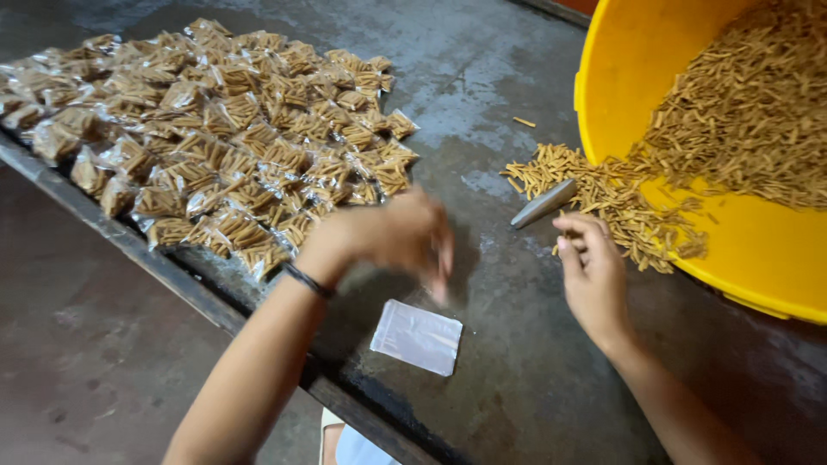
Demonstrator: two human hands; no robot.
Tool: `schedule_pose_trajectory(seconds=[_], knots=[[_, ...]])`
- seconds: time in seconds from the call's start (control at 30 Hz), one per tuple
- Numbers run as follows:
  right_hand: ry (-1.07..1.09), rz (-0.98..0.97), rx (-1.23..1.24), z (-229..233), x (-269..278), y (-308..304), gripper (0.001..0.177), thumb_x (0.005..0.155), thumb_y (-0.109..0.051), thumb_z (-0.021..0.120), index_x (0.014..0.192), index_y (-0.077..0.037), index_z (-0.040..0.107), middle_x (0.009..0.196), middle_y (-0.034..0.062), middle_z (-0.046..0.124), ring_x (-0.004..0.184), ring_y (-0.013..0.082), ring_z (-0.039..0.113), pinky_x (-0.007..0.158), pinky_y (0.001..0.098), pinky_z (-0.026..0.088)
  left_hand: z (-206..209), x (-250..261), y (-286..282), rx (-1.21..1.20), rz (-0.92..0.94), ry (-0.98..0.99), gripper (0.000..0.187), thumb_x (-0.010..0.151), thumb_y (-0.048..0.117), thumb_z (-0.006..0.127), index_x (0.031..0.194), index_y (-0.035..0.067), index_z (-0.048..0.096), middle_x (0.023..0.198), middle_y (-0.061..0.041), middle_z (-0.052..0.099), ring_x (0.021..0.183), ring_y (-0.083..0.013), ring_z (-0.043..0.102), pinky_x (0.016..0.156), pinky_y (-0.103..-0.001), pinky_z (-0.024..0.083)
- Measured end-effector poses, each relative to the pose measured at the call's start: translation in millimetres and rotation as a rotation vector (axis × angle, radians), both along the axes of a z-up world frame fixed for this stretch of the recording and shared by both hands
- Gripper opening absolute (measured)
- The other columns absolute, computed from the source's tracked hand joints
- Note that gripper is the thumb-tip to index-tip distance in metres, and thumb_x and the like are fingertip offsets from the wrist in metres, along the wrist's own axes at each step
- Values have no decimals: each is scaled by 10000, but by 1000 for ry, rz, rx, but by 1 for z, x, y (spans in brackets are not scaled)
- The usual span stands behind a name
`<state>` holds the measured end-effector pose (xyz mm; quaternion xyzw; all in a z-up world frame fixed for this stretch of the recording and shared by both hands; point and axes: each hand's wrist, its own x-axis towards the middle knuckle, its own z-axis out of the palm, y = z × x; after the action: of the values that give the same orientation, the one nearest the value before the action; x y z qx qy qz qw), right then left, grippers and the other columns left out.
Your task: The person scoops stick-shaped snacks from a yellow basin using a metal scoop and places them into small clear plastic bags. The filled bags are then set aside on the table next to a growing pile of completed packages.
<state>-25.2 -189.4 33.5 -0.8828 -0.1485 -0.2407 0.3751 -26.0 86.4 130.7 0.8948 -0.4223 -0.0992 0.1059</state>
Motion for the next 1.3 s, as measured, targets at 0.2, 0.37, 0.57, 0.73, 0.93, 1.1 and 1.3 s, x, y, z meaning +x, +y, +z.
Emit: schedule_pose_trajectory(seconds=[0.2,0.37,0.57,0.73,0.93,1.1,1.3], knots=[[55,44,-463,26,7,3,668,791,237,437,1424,43,349,1431,302,371,1302,466,387,1050,515,363,-71,20,-41,348,-23,120,399,590,609,767,911,373,728,1139,16,601,1199,-280,466,948,-422,391],[209,-170,-760,26,37,-23,701,870,82,473,1515,-141,311,1334,184,468,1159,399,524,885,502,507,-59,20,-24,147,55,300,315,736,428,746,980,231,722,1024,-10,712,1112,-276,587,943,-432,444],[-32,-128,-943,20,76,-47,690,824,2,557,1452,-226,385,1371,90,431,1170,344,526,933,475,477,-50,22,-15,-98,6,458,404,688,268,792,1043,116,673,931,-117,724,990,-319,674,849,-413,526],[27,-190,-953,15,82,-55,389,884,-160,577,1242,-309,593,1152,10,548,1104,271,568,881,428,526,-50,21,-18,-91,43,474,382,639,411,808,910,163,701,766,-28,738,852,-205,722,750,-347,558],[-8,-152,-846,5,75,-65,327,744,-234,728,1010,-158,555,1164,59,509,1094,329,565,885,453,499,-58,25,-25,-183,32,505,177,858,147,603,990,164,720,889,-116,734,866,-258,715,784,-369,550],[223,-47,-666,37,36,-32,336,755,-125,721,1038,-123,540,967,132,673,1024,331,638,865,450,499,-29,12,-15,-202,-6,473,382,856,-15,567,1130,218,695,981,-178,714,987,-340,685,864,-406,543],[481,87,71,20,45,-13,312,804,11,705,1102,52,624,984,304,660,877,338,688,667,381,583,-50,35,-13,-386,86,257,138,868,192,588,853,66,641,808,-186,705,877,-426,662,745,-491,510]])
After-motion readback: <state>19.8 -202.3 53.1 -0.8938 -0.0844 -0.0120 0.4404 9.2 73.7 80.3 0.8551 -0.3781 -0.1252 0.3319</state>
